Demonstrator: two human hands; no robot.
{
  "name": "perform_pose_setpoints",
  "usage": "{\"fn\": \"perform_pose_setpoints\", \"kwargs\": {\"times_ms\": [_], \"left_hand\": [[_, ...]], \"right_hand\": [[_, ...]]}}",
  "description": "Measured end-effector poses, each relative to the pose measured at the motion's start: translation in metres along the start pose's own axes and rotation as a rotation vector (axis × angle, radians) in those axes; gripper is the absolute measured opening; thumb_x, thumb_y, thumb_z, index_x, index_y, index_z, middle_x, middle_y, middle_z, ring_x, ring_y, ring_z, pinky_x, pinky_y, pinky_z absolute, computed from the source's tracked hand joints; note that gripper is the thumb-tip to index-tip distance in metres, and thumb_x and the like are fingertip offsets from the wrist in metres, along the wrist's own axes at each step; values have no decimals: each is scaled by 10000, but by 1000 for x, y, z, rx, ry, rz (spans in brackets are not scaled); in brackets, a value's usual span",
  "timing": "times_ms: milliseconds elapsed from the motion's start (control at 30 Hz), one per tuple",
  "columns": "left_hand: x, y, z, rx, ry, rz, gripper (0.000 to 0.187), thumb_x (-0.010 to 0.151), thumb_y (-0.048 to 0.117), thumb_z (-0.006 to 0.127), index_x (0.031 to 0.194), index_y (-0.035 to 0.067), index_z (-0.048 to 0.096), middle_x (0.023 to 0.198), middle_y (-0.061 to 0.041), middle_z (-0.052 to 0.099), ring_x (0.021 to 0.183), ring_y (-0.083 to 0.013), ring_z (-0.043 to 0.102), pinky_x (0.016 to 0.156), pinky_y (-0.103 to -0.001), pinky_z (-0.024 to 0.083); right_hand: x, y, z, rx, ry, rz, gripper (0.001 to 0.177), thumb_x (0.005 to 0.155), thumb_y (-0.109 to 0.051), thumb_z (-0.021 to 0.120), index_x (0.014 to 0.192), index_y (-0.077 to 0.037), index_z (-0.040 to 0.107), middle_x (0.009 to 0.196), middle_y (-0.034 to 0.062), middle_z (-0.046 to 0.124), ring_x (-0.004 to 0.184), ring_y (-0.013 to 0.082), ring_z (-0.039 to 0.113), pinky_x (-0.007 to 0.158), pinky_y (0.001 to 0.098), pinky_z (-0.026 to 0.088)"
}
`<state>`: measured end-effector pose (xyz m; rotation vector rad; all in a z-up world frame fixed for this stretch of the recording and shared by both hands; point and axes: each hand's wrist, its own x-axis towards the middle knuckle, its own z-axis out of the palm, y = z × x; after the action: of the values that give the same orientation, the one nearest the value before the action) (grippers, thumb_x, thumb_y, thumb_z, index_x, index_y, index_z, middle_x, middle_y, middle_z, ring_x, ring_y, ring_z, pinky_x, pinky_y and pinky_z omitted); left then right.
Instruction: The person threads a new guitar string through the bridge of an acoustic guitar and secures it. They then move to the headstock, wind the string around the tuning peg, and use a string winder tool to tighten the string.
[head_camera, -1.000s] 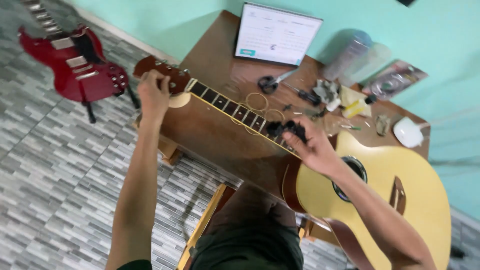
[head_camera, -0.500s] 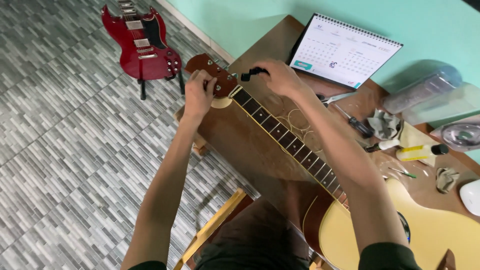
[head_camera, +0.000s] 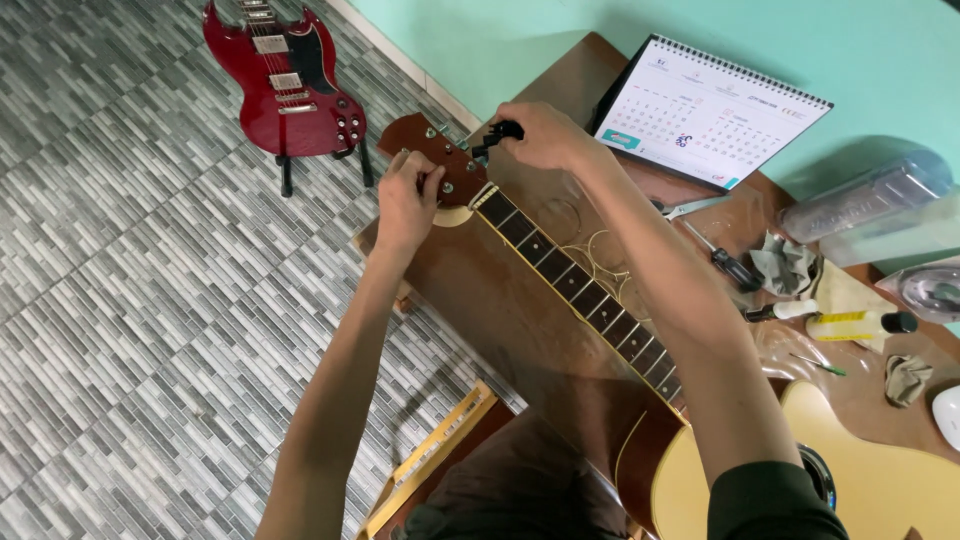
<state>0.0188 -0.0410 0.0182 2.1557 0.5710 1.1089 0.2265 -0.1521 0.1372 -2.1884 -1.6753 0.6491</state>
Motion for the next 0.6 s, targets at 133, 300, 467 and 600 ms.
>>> {"fn": "perform_pose_setpoints", "kwargs": {"times_ms": [133, 300, 467, 600], "left_hand": [[1, 5, -4, -79, -36, 4, 201, 973, -48, 685, 870, 43, 540, 819, -80, 552, 679, -191, 481, 583, -314, 434], [1, 2, -2, -82, -16, 36, 204, 985, -35, 676, 875, 54, 529, 801, -77, 540, 709, -210, 463, 613, -344, 427], [1, 6, -3, -88, -11, 14, 202, 983, -33, 675, 862, 48, 536, 800, -78, 555, 711, -208, 480, 734, -359, 476], [1, 5, -3, -76, -19, -17, 192, 988, -14, 681, 878, 52, 538, 841, -73, 538, 681, -194, 493, 587, -316, 435]], "right_hand": [[8, -6, -9, -55, -73, 120, 321, 1010, -125, 538, 1318, -131, 625, 1248, 100, 678, 749, 188, 627, 658, 342, 499], [3, -3, -18, -26, -117, 184, 197, 1035, -208, 568, 1191, -127, 658, 1109, 60, 697, 768, 166, 596, 695, 334, 468], [12, -8, -21, -70, -160, 220, 275, 1031, -276, 575, 1235, -113, 660, 1078, 73, 669, 815, 184, 580, 708, 342, 445], [19, -12, -20, -92, -154, 229, 463, 994, -319, 575, 1358, -38, 627, 1352, 149, 656, 1128, 284, 670, 947, 434, 538]]}}
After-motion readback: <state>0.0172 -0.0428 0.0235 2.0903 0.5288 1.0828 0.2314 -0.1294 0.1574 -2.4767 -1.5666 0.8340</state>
